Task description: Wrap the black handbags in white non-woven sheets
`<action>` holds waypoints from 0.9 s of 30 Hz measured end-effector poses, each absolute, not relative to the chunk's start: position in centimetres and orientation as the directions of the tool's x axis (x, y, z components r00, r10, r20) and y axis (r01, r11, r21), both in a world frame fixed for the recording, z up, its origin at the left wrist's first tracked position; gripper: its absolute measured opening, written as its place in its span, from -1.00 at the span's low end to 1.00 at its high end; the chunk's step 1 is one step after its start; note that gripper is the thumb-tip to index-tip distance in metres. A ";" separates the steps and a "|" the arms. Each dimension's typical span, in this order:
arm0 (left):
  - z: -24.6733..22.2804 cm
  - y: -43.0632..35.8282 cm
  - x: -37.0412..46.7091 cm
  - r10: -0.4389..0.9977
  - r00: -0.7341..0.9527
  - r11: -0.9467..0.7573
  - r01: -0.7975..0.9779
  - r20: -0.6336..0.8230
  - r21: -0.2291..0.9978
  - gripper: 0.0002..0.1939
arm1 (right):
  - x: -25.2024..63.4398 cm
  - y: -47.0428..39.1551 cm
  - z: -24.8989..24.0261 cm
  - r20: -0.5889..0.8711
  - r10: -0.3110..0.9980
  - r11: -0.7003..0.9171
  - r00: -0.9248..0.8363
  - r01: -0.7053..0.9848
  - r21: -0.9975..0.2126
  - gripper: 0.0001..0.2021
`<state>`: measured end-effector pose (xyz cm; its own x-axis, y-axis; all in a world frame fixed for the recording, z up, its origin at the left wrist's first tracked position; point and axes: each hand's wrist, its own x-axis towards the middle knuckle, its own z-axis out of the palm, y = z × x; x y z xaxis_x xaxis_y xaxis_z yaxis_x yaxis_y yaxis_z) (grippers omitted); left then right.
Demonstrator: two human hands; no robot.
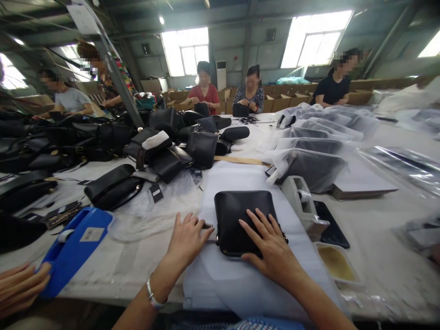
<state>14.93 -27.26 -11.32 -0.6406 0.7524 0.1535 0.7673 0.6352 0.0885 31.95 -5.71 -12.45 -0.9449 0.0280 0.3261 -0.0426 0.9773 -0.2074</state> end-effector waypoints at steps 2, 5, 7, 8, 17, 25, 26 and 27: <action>-11.5 -28.0 15.1 0.686 -0.696 0.705 0.708 0.213 0.040 -0.65 | 32.0 -5.6 -12.1 0.305 0.019 0.976 -0.952 -0.049 -0.214 -0.10; -11.0 -27.7 15.8 0.704 -0.644 0.649 0.754 0.299 0.099 -0.62 | 31.9 -5.8 -11.8 0.296 0.026 0.975 -0.955 -0.042 -0.220 -0.03; -10.6 -26.3 16.7 0.772 -0.547 0.512 0.837 0.322 0.194 -0.58 | 31.8 -6.0 -11.8 0.302 0.028 0.976 -0.953 -0.039 -0.215 -0.05; -10.4 -25.4 17.2 0.807 -0.493 0.437 0.869 0.326 0.233 -0.54 | 31.7 -6.1 -11.7 0.304 0.029 0.976 -0.952 -0.038 -0.214 -0.07; -12.9 -20.7 19.5 0.849 -0.337 0.324 0.941 0.407 0.101 -0.41 | 37.0 -2.3 -11.4 0.624 0.319 0.948 -0.713 0.238 -0.211 -0.66; -13.8 -21.2 18.4 0.848 -0.245 0.265 0.964 0.471 0.024 -0.51 | 46.4 1.6 -15.0 0.486 0.611 0.715 -0.625 0.699 -0.001 -0.59; -13.8 -21.2 18.4 0.845 -0.246 0.265 0.964 0.474 0.028 -0.51 | 46.8 1.5 -15.6 0.445 0.610 0.720 -0.655 0.693 0.033 -0.56; -13.8 -21.2 18.5 0.843 -0.251 0.267 0.963 0.475 0.035 -0.51 | 47.0 1.3 -16.1 0.409 0.607 0.728 -0.682 0.683 0.060 -0.54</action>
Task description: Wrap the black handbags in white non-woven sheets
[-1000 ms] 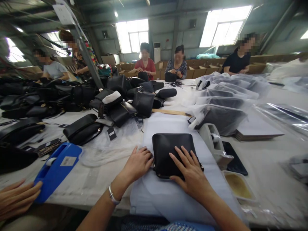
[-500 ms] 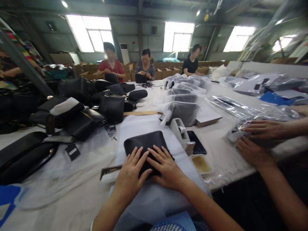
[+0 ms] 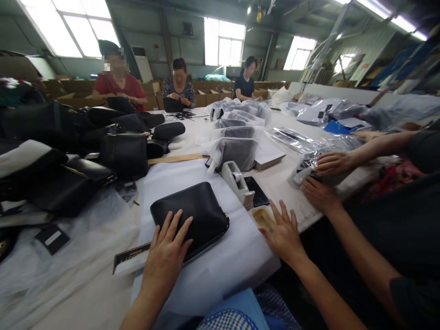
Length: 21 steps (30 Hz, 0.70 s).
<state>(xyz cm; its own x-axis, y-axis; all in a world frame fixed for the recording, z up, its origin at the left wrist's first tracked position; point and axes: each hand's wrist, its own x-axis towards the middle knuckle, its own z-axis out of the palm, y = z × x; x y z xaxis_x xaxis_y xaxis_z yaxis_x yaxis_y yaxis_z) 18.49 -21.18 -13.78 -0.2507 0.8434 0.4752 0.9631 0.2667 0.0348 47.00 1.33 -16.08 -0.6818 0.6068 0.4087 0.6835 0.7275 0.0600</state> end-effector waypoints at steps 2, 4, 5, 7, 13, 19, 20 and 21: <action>-13.6 -21.2 18.7 0.840 -0.265 0.272 0.961 0.473 0.054 -0.50 | 47.0 1.2 -16.8 0.358 0.596 0.745 -0.719 0.661 0.090 -0.53; -13.5 -21.1 18.9 0.836 -0.287 0.283 0.956 0.468 0.080 -0.50 | 46.7 1.5 -16.7 0.362 0.578 0.761 -0.731 0.643 0.083 -0.58; -13.4 -21.1 19.0 0.833 -0.299 0.288 0.953 0.465 0.096 -0.50 | 46.5 1.7 -16.3 0.392 0.564 0.771 -0.727 0.634 0.067 -0.61; -13.4 -21.2 19.0 0.830 -0.319 0.293 0.947 0.457 0.129 -0.50 | 45.5 2.3 -14.7 0.510 0.512 0.801 -0.691 0.599 0.009 -0.68; -13.6 -21.4 19.2 0.831 -0.347 0.284 0.937 0.435 0.204 -0.41 | 37.4 3.2 -7.6 0.752 0.338 0.939 -0.566 0.251 -0.234 -0.80; -13.9 -21.7 19.2 0.842 -0.356 0.292 0.932 0.404 0.213 -0.29 | 24.2 4.2 -5.3 0.469 0.248 0.777 -0.847 -0.115 -0.619 -0.80; -14.0 -21.7 19.2 0.841 -0.355 0.291 0.933 0.407 0.213 -0.28 | 21.9 4.8 -5.6 0.377 0.218 0.756 -0.900 -0.088 -0.648 -0.77; -14.0 -21.7 19.2 0.840 -0.354 0.290 0.933 0.412 0.212 -0.27 | 19.7 5.4 -6.1 0.288 0.196 0.766 -0.937 -0.037 -0.641 -0.75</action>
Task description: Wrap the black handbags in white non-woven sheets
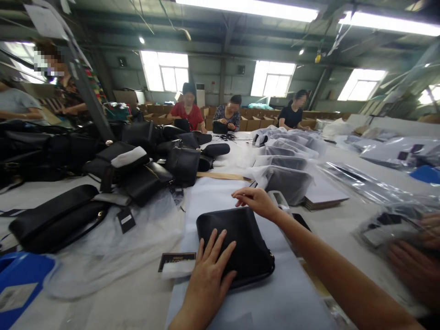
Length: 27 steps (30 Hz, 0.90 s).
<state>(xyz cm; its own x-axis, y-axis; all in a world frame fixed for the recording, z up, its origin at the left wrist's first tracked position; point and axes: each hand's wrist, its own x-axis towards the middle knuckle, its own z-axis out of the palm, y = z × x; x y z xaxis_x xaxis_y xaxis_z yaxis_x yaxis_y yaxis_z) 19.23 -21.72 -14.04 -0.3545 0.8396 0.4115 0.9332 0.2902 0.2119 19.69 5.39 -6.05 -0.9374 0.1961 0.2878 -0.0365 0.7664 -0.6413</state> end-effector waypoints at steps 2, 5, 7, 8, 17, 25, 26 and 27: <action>-14.2 -21.7 19.2 0.835 -0.352 0.288 0.935 0.423 0.209 -0.24 | 15.4 6.8 -7.2 0.171 0.200 0.831 -0.965 0.074 -0.552 -0.74; -14.5 -21.6 19.1 0.830 -0.339 0.283 0.940 0.442 0.189 -0.20 | 10.3 8.9 -9.1 0.110 0.232 0.886 -0.966 0.163 -0.435 -0.71; -14.9 -21.5 18.8 0.832 -0.316 0.274 0.949 0.455 0.158 -0.18 | 8.0 10.0 -10.3 0.055 0.250 0.907 -0.967 0.214 -0.362 -0.71; -15.3 -21.5 18.6 0.833 -0.299 0.267 0.954 0.465 0.135 -0.17 | 7.1 10.5 -10.8 0.023 0.258 0.915 -0.966 0.237 -0.327 -0.71; -19.4 -20.6 16.9 0.782 -0.163 0.272 0.958 0.602 -0.094 -0.24 | 3.8 12.3 -12.1 -0.091 0.331 0.930 -0.939 0.341 -0.138 -0.72; -18.0 -20.9 16.8 0.822 -0.146 0.233 0.968 0.551 -0.092 -0.22 | 7.3 10.8 -8.8 0.182 0.217 0.965 -0.959 0.182 -0.189 -0.89; -17.8 -21.0 16.8 0.824 -0.164 0.240 0.968 0.542 -0.072 -0.20 | 8.3 10.3 -8.2 0.215 0.197 0.969 -0.956 0.156 -0.190 -0.88; -17.5 -21.0 16.9 0.826 -0.178 0.243 0.968 0.534 -0.055 -0.19 | 9.3 9.7 -7.5 0.243 0.180 0.973 -0.953 0.136 -0.189 -0.87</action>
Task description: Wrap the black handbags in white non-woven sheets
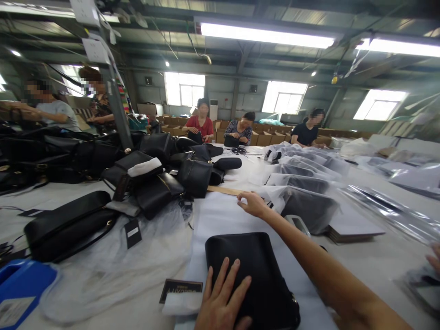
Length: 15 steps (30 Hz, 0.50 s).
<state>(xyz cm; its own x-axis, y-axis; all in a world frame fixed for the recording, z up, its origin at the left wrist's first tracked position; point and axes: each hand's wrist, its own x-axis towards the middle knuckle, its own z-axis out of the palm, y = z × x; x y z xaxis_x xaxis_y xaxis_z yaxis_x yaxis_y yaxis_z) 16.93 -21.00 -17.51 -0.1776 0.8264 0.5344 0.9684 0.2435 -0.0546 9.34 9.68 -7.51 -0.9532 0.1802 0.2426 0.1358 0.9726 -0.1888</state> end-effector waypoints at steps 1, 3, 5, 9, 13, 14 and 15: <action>-17.2 -21.0 17.1 0.829 -0.188 0.244 0.969 0.526 -0.038 -0.18 | 10.5 9.0 -6.8 0.269 0.159 0.976 -0.950 0.111 -0.187 -0.88; -16.6 -21.2 17.5 0.833 -0.208 0.245 0.970 0.512 -0.004 -0.18 | 13.0 7.5 -5.5 0.343 0.095 0.982 -0.935 0.032 -0.186 -0.90; -16.0 -21.4 18.0 0.832 -0.246 0.262 0.964 0.497 0.039 -0.17 | 15.6 6.1 -4.4 0.434 0.021 0.981 -0.901 -0.066 -0.184 -0.93; -14.5 -21.8 18.9 0.832 -0.316 0.291 0.948 0.456 0.127 -0.19 | 20.7 3.9 -3.4 0.539 -0.089 0.975 -0.838 -0.183 -0.123 -0.91; -13.4 -21.9 19.1 0.853 -0.330 0.279 0.943 0.406 0.180 -0.23 | 25.0 2.2 -4.5 0.566 -0.162 0.971 -0.808 -0.232 -0.053 -0.87; -13.3 -21.9 19.0 0.858 -0.328 0.275 0.943 0.396 0.186 -0.24 | 25.8 1.8 -5.1 0.567 -0.165 0.973 -0.807 -0.228 -0.041 -0.86; -13.2 -21.9 18.9 0.861 -0.324 0.271 0.944 0.392 0.187 -0.24 | 26.5 1.5 -5.8 0.567 -0.161 0.976 -0.808 -0.217 -0.031 -0.85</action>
